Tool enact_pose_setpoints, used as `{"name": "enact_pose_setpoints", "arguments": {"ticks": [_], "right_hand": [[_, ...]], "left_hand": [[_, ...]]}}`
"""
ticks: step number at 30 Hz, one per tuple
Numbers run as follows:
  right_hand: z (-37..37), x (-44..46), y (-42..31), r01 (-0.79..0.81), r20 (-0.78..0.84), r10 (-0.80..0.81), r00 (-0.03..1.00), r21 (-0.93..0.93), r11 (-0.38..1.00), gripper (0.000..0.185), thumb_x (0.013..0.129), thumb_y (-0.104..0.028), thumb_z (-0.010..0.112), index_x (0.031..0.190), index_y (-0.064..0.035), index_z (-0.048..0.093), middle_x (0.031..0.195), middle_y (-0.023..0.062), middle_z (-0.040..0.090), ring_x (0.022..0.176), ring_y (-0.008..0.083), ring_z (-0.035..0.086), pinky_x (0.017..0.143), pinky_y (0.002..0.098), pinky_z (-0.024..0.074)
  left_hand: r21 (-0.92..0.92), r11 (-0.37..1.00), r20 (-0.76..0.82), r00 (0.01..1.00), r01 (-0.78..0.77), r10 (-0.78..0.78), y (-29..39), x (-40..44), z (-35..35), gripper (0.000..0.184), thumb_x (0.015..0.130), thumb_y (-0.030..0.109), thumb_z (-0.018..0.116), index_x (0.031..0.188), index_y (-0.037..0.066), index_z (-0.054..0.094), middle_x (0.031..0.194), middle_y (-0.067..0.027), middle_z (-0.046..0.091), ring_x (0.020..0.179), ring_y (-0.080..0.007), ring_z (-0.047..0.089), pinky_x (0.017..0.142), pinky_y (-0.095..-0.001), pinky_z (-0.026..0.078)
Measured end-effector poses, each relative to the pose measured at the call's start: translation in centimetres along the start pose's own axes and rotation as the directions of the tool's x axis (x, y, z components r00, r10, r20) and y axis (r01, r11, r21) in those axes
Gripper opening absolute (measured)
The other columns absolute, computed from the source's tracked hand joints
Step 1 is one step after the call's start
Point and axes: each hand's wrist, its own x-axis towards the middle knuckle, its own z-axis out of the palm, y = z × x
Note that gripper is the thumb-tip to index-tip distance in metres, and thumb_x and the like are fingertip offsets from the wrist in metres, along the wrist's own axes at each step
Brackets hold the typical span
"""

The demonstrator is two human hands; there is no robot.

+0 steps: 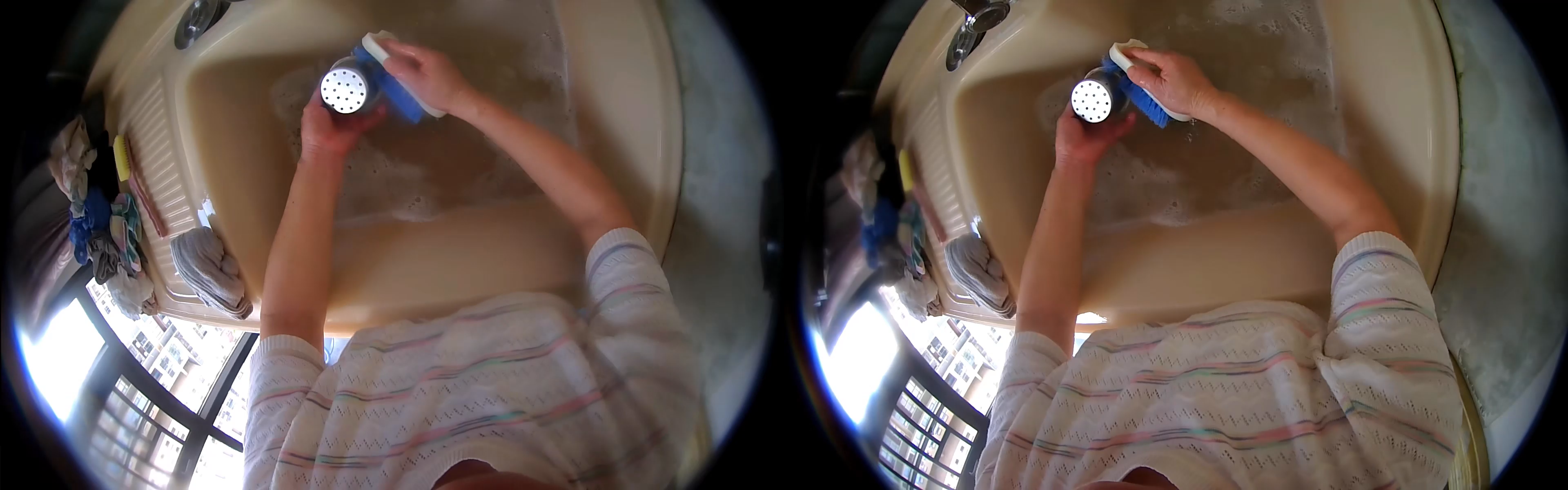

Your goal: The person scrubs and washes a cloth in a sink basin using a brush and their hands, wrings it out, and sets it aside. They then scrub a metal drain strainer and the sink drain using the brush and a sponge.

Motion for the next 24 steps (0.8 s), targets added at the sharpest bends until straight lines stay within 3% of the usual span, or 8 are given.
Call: {"name": "enact_pose_setpoints", "arguments": {"ticks": [3, 10, 13, 14, 15, 17, 23, 24], "right_hand": [[-0.5, -0.2, 0.1, 0.003, 0.021, -0.005, 1.000, 0.099, 0.995, 0.038, 0.085, -0.032, 0.053, 0.119, -0.0157, 0.052, 0.097, 0.0144, 0.061, 0.085, 0.0270, 0.059, 0.076, 0.0318, 0.0461], [-0.8, 1.9, -1.6, 0.264, 0.158, -0.222, 0.962, -0.333, 0.905, 0.037, 0.083, -0.034, 0.053, 0.117, -0.0199, 0.054, 0.090, 0.0134, 0.057, 0.082, 0.0296, 0.055, 0.072, 0.0361, 0.0447], [-1.0, 1.1, -1.7, 0.042, 0.162, 0.024, 0.987, -0.394, 0.918, 0.036, 0.085, -0.030, 0.049, 0.119, -0.0175, 0.052, 0.103, 0.0159, 0.057, 0.092, 0.0301, 0.055, 0.081, 0.0359, 0.0434], [-0.6, -0.4, -0.6, 0.072, 0.097, -0.043, 0.994, -0.326, 0.943, 0.036, 0.085, -0.028, 0.050, 0.120, -0.0176, 0.052, 0.101, 0.0182, 0.057, 0.089, 0.0311, 0.056, 0.079, 0.0359, 0.0441], [-1.1, -1.4, -1.8, -0.027, 0.104, 0.065, 0.992, -0.332, 0.943, 0.037, 0.085, -0.027, 0.050, 0.120, -0.0179, 0.052, 0.100, 0.0199, 0.056, 0.091, 0.0322, 0.056, 0.078, 0.0360, 0.0446], [-0.5, -1.4, 0.0, 0.021, 0.017, -0.017, 1.000, -0.319, 0.948, 0.037, 0.085, -0.036, 0.049, 0.116, -0.0184, 0.055, 0.091, 0.0177, 0.057, 0.081, 0.0325, 0.056, 0.072, 0.0383, 0.0449], [0.5, 0.7, 0.6, 0.043, 0.011, -0.041, 0.999, -0.152, 0.987, 0.037, 0.084, -0.036, 0.049, 0.113, -0.0152, 0.056, 0.076, 0.0190, 0.059, 0.072, 0.0342, 0.056, 0.067, 0.0371, 0.0458], [0.5, -0.7, 1.6, 0.011, 0.007, -0.010, 1.000, -0.248, 0.969, 0.036, 0.084, -0.036, 0.049, 0.114, -0.0160, 0.056, 0.079, 0.0178, 0.059, 0.074, 0.0334, 0.056, 0.068, 0.0380, 0.0455]], "left_hand": [[0.110, 0.994, 0.020, 0.999, 0.023, -0.025, 0.8, 0.2, -0.7, 0.038, 0.091, 0.028, 0.030, 0.116, 0.007, 0.048, 0.115, -0.0113, 0.053, 0.108, -0.0314, 0.049, 0.083, -0.0577, 0.041], [0.150, 0.988, -0.024, 0.999, 0.027, -0.024, -2.6, 1.6, -1.0, 0.025, 0.086, 0.013, 0.048, 0.104, -0.003, 0.053, 0.098, -0.0127, 0.059, 0.089, -0.0234, 0.059, 0.077, -0.0370, 0.050], [0.090, 0.996, -0.013, 1.000, 0.000, 0.001, -2.2, 2.1, -0.8, 0.022, 0.085, 0.012, 0.050, 0.099, -0.004, 0.055, 0.096, -0.0122, 0.059, 0.086, -0.0231, 0.059, 0.075, -0.0367, 0.051], [0.097, 0.995, -0.024, 1.000, 0.007, -0.005, -1.9, 2.2, -1.4, 0.021, 0.085, 0.012, 0.051, 0.099, -0.004, 0.055, 0.096, -0.0123, 0.059, 0.086, -0.0231, 0.059, 0.075, -0.0367, 0.051], [0.105, 0.994, -0.039, 0.999, 0.019, -0.015, -1.9, 2.0, -1.6, 0.021, 0.085, 0.012, 0.051, 0.098, -0.004, 0.055, 0.096, -0.0123, 0.059, 0.086, -0.0231, 0.059, 0.075, -0.0366, 0.051], [0.120, 0.993, -0.064, 0.998, 0.005, 0.002, -3.2, 1.8, -1.3, 0.019, 0.084, 0.009, 0.051, 0.097, -0.004, 0.055, 0.092, -0.0122, 0.059, 0.083, -0.0231, 0.059, 0.073, -0.0356, 0.051], [0.161, 0.987, 0.021, 1.000, -0.008, 0.005, -5.1, 1.8, -1.9, 0.019, 0.083, 0.007, 0.050, 0.098, -0.005, 0.054, 0.095, -0.0133, 0.057, 0.085, -0.0242, 0.058, 0.072, -0.0356, 0.050], [0.126, 0.992, -0.069, 0.998, -0.002, 0.010, -4.3, 2.1, -2.2, 0.020, 0.084, 0.007, 0.049, 0.098, -0.005, 0.054, 0.094, -0.0133, 0.058, 0.085, -0.0244, 0.059, 0.072, -0.0365, 0.050]]}}
